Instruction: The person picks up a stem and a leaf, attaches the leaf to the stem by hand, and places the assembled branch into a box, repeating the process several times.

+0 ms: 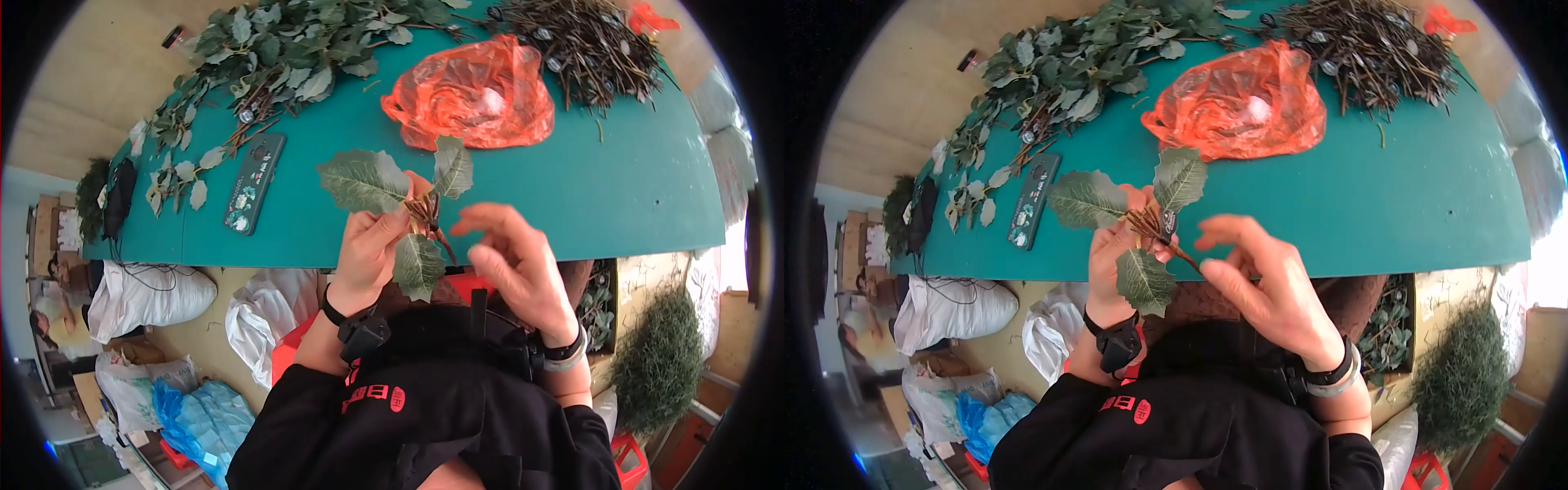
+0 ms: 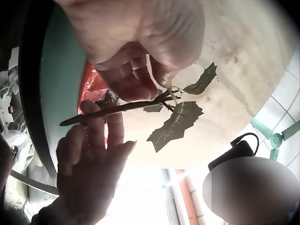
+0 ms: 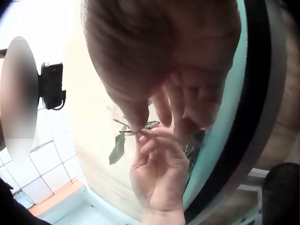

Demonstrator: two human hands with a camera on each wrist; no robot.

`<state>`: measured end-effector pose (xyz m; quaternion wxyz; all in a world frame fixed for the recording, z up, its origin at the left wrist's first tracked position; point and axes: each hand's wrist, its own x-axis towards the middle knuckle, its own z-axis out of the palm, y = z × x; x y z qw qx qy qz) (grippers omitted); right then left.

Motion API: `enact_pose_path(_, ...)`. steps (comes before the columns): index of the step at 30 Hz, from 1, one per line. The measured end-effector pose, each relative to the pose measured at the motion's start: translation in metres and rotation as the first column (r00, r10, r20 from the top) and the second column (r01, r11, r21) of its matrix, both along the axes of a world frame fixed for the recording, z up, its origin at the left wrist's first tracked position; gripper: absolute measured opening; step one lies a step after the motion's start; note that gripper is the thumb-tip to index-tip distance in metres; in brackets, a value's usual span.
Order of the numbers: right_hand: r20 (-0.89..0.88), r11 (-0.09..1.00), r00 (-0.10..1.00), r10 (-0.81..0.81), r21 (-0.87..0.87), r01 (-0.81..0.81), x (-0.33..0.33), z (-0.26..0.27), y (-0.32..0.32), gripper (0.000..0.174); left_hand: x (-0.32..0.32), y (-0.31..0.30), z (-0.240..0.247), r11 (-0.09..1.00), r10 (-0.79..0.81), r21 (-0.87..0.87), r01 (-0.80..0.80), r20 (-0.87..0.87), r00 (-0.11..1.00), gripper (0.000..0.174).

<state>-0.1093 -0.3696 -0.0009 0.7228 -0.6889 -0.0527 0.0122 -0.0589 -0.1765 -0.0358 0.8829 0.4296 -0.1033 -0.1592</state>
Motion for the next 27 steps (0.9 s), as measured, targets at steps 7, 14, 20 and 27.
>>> enact_pose_path(7,0.056,0.940,0.974,0.220,-0.278,-0.196,0.002,-0.015,-0.005,0.016,0.010,-0.007,-0.013,0.998,0.014,0.068,-0.013,-0.013,1.000,0.027)
enact_pose_path(14,0.041,0.939,0.994,-0.097,-0.326,0.105,-0.013,-0.021,-0.026,0.012,0.021,-0.008,0.009,0.948,0.124,0.275,-0.160,0.142,0.982,0.019)
enact_pose_path(20,0.117,0.917,0.976,-0.185,-0.336,0.214,-0.029,-0.028,-0.057,0.012,0.032,0.011,0.017,0.884,0.123,0.412,-0.223,0.255,0.959,0.024)
enact_pose_path(27,0.297,0.673,0.718,-0.629,-0.254,0.695,-0.089,-0.108,-0.117,0.003,0.077,0.040,0.063,0.543,-0.047,0.753,-0.371,0.469,0.882,0.024)
